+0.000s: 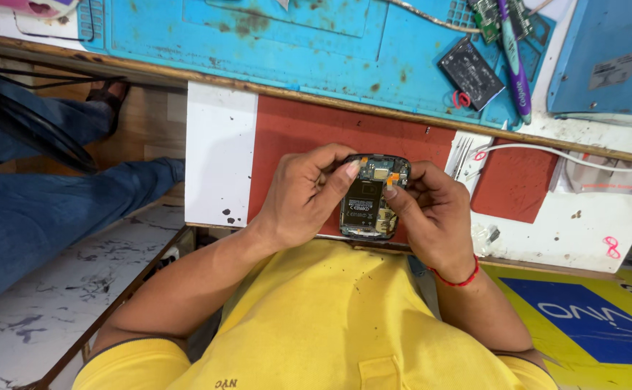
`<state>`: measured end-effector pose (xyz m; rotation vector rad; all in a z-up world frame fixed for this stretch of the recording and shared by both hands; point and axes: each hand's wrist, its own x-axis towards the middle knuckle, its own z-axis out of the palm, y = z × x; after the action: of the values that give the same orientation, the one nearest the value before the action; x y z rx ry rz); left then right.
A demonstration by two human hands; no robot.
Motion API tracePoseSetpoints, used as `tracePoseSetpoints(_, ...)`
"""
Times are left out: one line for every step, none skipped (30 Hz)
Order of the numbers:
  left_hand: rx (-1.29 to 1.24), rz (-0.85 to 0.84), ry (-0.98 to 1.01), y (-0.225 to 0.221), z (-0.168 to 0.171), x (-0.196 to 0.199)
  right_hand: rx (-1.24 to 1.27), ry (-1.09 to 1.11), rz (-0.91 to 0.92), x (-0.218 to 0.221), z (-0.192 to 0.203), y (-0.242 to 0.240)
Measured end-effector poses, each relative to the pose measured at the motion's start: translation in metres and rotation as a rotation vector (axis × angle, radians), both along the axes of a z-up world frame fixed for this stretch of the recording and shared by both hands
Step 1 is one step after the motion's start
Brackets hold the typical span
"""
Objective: The person is repairing a disassembled mobile phone on a workbench. They use a white plastic tool to manipulate internal components and ribbon cables, then use a purple pen-like tool to work on the motherboard. The person handles the phone's battery and casing during the process.
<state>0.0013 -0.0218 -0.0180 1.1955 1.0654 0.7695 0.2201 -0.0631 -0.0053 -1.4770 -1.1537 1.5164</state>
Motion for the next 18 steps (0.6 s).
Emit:
tracePoseSetpoints(-0.001, 0.002, -0.007, 0.001, 0.0, 0.001, -0.003, 0.004, 0.007, 0.0, 0.0, 0.0)
tracePoseSetpoints(-0.003, 0.004, -0.014, 0.001, 0.0, 0.001, -0.008, 0.025, -0.003, 0.0, 0.0, 0.001)
tracePoseSetpoints(-0.004, 0.005, -0.022, 0.002, 0.001, 0.002, -0.013, 0.045, -0.013, 0.001, 0.0, 0.003)
tracePoseSetpoints(-0.036, -0.004, -0.023, 0.003, 0.001, 0.002, -0.012, 0.064, -0.022, 0.001, 0.0, 0.006)
tracePoseSetpoints(-0.067, -0.013, -0.024, 0.005, 0.002, 0.003, 0.009, 0.073, -0.039, 0.001, 0.0, 0.011)
tracePoseSetpoints(-0.104, -0.024, -0.026, 0.005, 0.003, 0.004, 0.026, 0.08, -0.057, 0.002, 0.001, 0.013)
tracePoseSetpoints(-0.113, -0.036, -0.033, 0.005, 0.002, 0.005, 0.043, 0.087, -0.074, 0.004, 0.001, 0.016)
tracePoseSetpoints(-0.127, -0.051, -0.039, 0.003, 0.002, 0.006, 0.012, 0.1, -0.053, 0.006, 0.001, 0.018)
tracePoseSetpoints(-0.14, -0.065, -0.045, 0.002, 0.001, 0.006, -0.018, 0.113, -0.031, 0.009, 0.0, 0.021)
tracePoseSetpoints(-0.151, -0.078, -0.064, -0.001, 0.0, 0.007, -0.052, 0.127, -0.011, 0.011, -0.001, 0.02)
tracePoseSetpoints(-0.162, -0.091, -0.084, -0.005, 0.0, 0.007, -0.076, 0.082, 0.026, 0.012, -0.001, 0.02)
tracePoseSetpoints(-0.158, -0.106, -0.102, -0.003, 0.0, 0.007, -0.084, 0.039, 0.062, 0.013, -0.002, 0.023)
tracePoseSetpoints(-0.143, -0.113, -0.093, -0.002, 0.002, 0.006, -0.091, -0.004, 0.098, 0.013, -0.003, 0.025)
tracePoseSetpoints(-0.126, -0.119, -0.086, -0.001, 0.004, 0.005, -0.092, -0.012, 0.109, 0.013, -0.003, 0.027)
tracePoseSetpoints(-0.109, -0.125, -0.08, -0.001, 0.005, 0.005, -0.094, -0.019, 0.12, 0.013, -0.003, 0.027)
tracePoseSetpoints(-0.097, -0.132, -0.078, -0.001, 0.007, 0.004, -0.097, -0.028, 0.132, 0.012, -0.002, 0.027)
tracePoseSetpoints(-0.084, -0.139, -0.077, -0.002, 0.007, 0.004, -0.068, 0.008, 0.109, 0.011, -0.003, 0.025)
tracePoseSetpoints(-0.074, -0.145, -0.078, -0.003, 0.007, 0.004, -0.042, 0.042, 0.087, 0.01, -0.003, 0.023)
